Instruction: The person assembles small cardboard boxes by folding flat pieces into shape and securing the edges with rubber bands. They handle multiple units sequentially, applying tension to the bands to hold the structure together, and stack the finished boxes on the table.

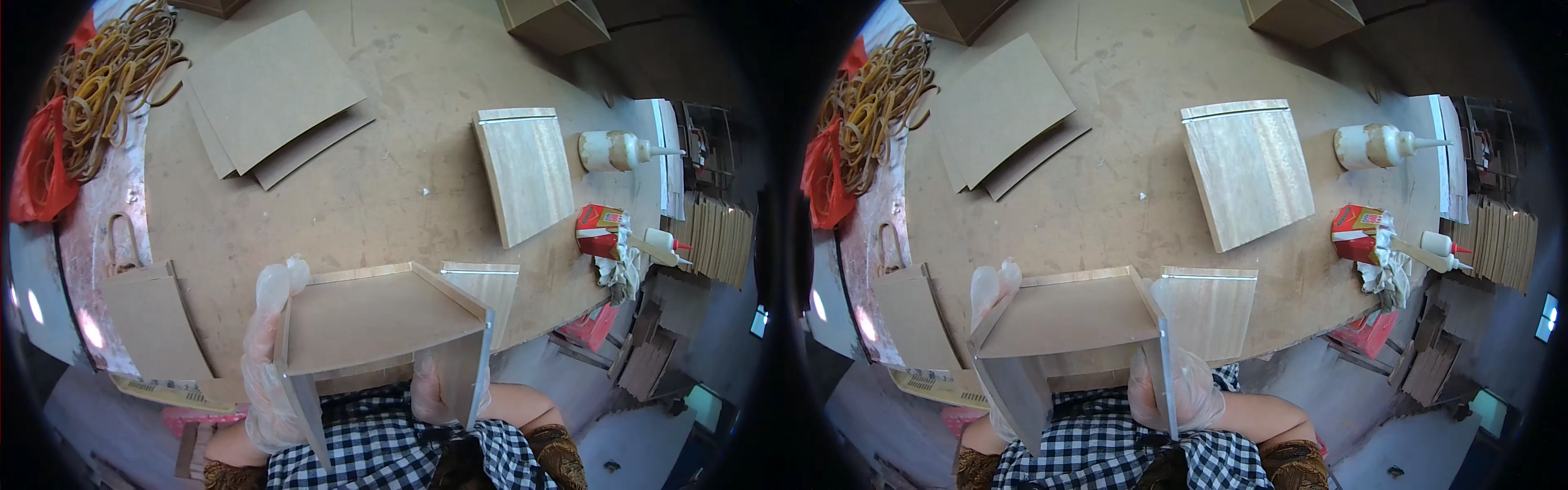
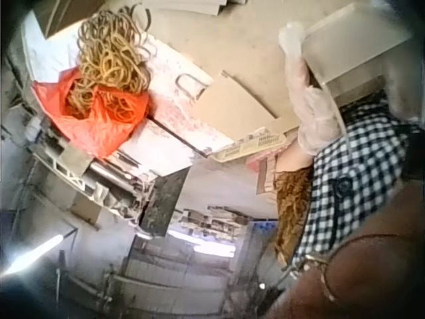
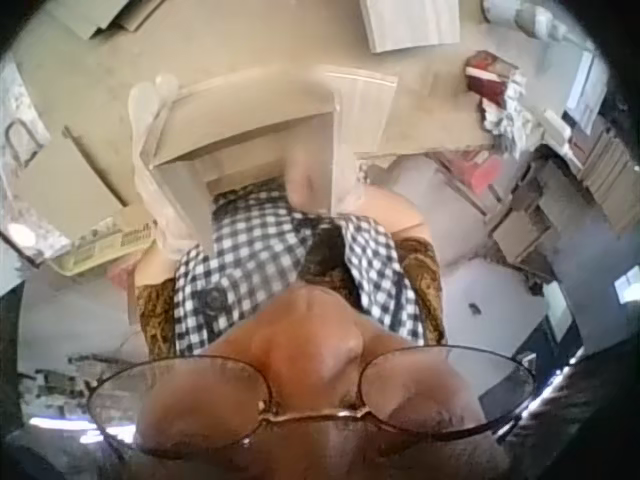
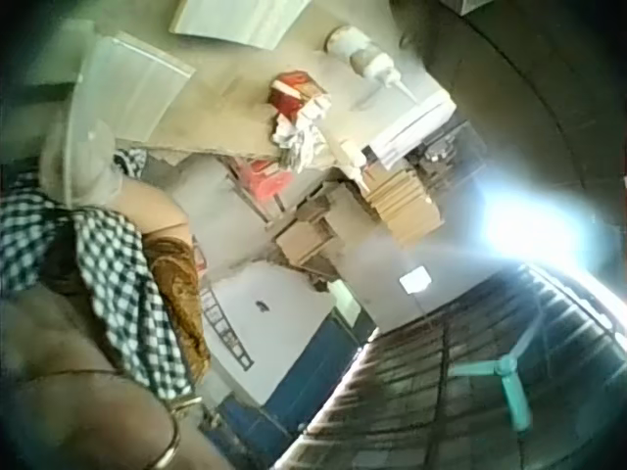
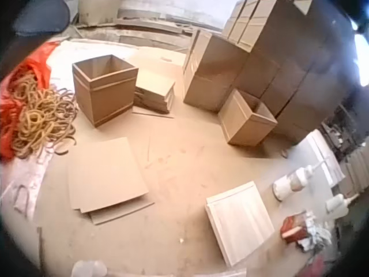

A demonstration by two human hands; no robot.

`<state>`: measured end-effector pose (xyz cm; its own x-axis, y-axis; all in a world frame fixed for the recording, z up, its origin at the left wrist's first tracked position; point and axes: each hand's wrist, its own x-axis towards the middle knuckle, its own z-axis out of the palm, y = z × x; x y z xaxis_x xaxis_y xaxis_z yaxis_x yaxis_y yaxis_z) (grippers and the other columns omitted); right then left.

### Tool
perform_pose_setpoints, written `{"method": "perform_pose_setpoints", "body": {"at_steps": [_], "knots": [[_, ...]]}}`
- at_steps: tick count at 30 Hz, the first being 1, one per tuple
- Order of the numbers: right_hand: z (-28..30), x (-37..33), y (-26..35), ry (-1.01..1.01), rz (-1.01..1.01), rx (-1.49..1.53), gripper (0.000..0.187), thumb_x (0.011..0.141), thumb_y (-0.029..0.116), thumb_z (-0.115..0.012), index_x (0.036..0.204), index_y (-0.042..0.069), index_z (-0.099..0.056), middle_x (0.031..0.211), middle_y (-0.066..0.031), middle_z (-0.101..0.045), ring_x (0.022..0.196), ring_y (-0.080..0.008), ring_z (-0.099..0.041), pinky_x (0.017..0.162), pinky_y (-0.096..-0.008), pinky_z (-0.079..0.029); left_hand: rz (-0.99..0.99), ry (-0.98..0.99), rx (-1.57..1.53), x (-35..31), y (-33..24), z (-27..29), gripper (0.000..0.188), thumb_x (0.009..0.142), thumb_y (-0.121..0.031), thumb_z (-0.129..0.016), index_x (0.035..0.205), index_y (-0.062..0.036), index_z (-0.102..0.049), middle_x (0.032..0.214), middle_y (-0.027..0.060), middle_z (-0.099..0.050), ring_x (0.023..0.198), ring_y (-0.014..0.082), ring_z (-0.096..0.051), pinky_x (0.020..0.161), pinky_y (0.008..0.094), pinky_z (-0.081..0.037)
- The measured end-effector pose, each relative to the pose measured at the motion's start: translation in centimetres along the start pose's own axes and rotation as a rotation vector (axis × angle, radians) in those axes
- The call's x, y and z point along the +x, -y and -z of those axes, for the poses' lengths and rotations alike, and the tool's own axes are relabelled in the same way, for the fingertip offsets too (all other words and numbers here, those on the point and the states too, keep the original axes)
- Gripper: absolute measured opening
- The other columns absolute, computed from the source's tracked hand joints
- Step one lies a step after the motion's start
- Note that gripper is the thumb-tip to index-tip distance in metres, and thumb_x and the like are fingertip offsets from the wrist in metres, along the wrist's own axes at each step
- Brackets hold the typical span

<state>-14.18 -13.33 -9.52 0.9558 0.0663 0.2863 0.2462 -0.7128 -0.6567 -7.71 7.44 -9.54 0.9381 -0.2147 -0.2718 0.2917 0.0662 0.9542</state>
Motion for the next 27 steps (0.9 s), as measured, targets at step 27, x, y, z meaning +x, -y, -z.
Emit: {"method": "perform_pose_setpoints", "body": {"at_steps": [27], "knots": [[0.0, 0.0, -0.1, 0.012, 0.032, -0.01, 0.055, 0.075, -0.005, -0.062, 0.125, -0.025, -0.052, 0.102, -0.0311, -0.069, 0.071, -0.0314, -0.072, 0.061, -0.0328, -0.058, -0.338, -0.063, 0.032, -0.2, 1.4, -0.3, 0.056, 0.108, -0.033, -0.036, 0.153, -0.0011, -0.037, 0.155, 0.0186, -0.038, 0.14, 0.031, -0.044, 0.114, 0.0402, -0.036]]}}
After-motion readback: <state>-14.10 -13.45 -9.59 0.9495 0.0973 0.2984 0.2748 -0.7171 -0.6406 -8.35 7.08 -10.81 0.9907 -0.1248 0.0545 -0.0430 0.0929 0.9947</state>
